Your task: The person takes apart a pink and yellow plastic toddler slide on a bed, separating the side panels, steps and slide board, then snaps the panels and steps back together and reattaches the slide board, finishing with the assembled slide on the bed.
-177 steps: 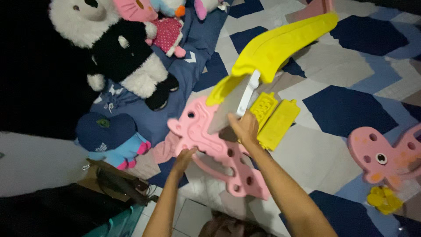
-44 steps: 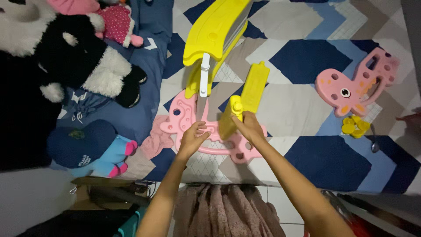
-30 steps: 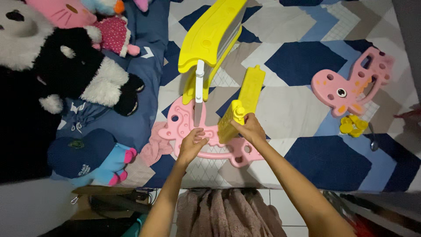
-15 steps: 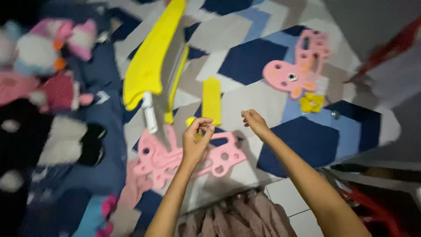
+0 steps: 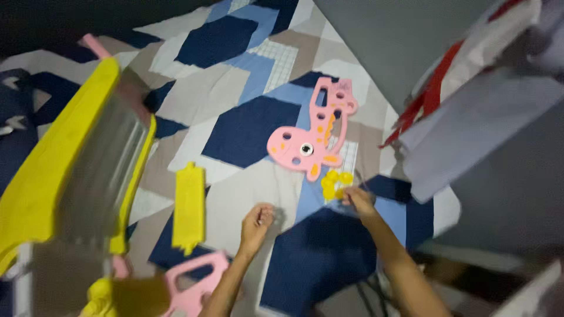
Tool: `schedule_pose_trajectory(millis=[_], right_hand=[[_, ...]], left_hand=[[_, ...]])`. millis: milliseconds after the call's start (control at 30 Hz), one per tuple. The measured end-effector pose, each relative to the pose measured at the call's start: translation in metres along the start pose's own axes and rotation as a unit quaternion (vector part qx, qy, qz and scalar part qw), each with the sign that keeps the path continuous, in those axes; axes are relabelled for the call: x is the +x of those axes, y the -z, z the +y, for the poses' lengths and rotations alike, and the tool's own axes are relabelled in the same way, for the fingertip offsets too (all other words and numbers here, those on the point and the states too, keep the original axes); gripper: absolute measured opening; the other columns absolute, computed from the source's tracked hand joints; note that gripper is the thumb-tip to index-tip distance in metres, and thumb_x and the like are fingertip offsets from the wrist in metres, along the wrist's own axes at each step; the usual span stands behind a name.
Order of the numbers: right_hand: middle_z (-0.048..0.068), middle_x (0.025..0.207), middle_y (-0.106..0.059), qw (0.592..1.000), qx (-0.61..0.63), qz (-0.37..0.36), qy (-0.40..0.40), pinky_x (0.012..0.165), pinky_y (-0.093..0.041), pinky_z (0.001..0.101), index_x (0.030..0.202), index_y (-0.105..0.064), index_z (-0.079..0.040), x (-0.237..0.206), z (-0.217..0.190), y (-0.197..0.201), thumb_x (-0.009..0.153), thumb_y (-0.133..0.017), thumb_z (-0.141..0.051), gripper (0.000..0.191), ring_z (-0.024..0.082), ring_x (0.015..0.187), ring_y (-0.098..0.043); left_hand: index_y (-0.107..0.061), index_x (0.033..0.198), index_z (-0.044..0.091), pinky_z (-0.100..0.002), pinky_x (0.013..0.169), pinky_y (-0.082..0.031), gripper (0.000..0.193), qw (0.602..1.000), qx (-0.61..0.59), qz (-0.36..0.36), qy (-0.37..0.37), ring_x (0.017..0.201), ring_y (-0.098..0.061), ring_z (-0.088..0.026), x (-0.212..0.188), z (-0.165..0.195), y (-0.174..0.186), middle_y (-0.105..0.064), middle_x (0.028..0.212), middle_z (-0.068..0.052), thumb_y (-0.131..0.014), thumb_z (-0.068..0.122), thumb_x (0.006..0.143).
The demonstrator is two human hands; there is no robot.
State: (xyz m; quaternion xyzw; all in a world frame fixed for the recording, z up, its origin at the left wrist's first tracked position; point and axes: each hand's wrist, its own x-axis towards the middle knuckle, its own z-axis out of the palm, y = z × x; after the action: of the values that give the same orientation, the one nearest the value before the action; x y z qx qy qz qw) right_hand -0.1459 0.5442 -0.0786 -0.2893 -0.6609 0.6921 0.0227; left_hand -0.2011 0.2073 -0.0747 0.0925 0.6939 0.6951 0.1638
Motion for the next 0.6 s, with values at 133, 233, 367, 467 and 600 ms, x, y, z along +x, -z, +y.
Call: schedule_pose_trajectory(millis=[133, 233, 367, 467, 600], right_hand=[[0.000, 0.086, -0.065, 0.999, -0.026, -0.031, 0.008, 0.069, -0.048, 0.0283, 0.100, -0.068, -0.008, 0.083, 0.022, 0.052, 0.092, -0.062, -0.026, 0.019, 0.012, 0.075, -0.061], [0.000, 0.088, -0.064, 0.996, 0.012, -0.080, 0.028, 0.072, -0.049, 0.0289, 0.101, -0.067, -0.008, 0.143, 0.047, 0.069, 0.089, -0.064, -0.023, 0.020, 0.012, 0.079, -0.060], [0.004, 0.089, -0.064, 0.998, 0.032, -0.053, -0.019, 0.073, -0.050, 0.0329, 0.106, -0.065, -0.006, 0.219, 0.081, 0.063, 0.090, -0.066, -0.028, 0.027, 0.017, 0.079, -0.058], [0.011, 0.090, -0.066, 0.991, -0.130, 0.014, 0.020, 0.075, -0.050, 0.0379, 0.104, -0.066, 0.000, 0.269, 0.102, 0.051, 0.095, -0.063, -0.028, 0.030, 0.023, 0.084, -0.061], [0.021, 0.089, -0.066, 0.935, -0.307, 0.136, 0.116, 0.078, -0.049, 0.0467, 0.095, -0.068, 0.006, 0.314, 0.124, 0.039, 0.091, -0.070, -0.023, 0.029, 0.036, 0.088, -0.061]], left_hand=[[-0.068, 0.113, 0.005, -0.023, 0.074, -0.049, 0.021, 0.999, -0.003, 0.017, 0.052, 0.080, -0.059, -0.006, 0.059, -0.038, -0.068, -0.069, 0.092, 0.001, -0.066, 0.008, 0.092], [-0.068, 0.114, 0.006, -0.023, 0.075, -0.049, 0.024, 0.997, -0.009, 0.025, 0.067, 0.081, -0.060, -0.007, 0.098, -0.060, -0.098, -0.069, 0.093, 0.001, -0.065, 0.006, 0.090], [-0.067, 0.113, 0.007, -0.023, 0.076, -0.050, 0.022, 0.994, 0.056, 0.043, 0.089, 0.082, -0.062, -0.006, 0.141, -0.080, -0.120, -0.070, 0.094, 0.003, -0.066, 0.009, 0.091], [-0.067, 0.111, 0.007, -0.023, 0.075, -0.050, 0.020, 0.991, 0.062, 0.047, 0.112, 0.080, -0.061, -0.006, 0.168, -0.097, -0.128, -0.068, 0.090, 0.002, -0.068, 0.010, 0.092], [-0.068, 0.108, 0.006, -0.025, 0.070, -0.048, 0.018, 0.984, 0.071, 0.061, 0.153, 0.077, -0.058, -0.007, 0.189, -0.121, -0.130, -0.067, 0.088, 0.002, -0.068, 0.009, 0.091]])
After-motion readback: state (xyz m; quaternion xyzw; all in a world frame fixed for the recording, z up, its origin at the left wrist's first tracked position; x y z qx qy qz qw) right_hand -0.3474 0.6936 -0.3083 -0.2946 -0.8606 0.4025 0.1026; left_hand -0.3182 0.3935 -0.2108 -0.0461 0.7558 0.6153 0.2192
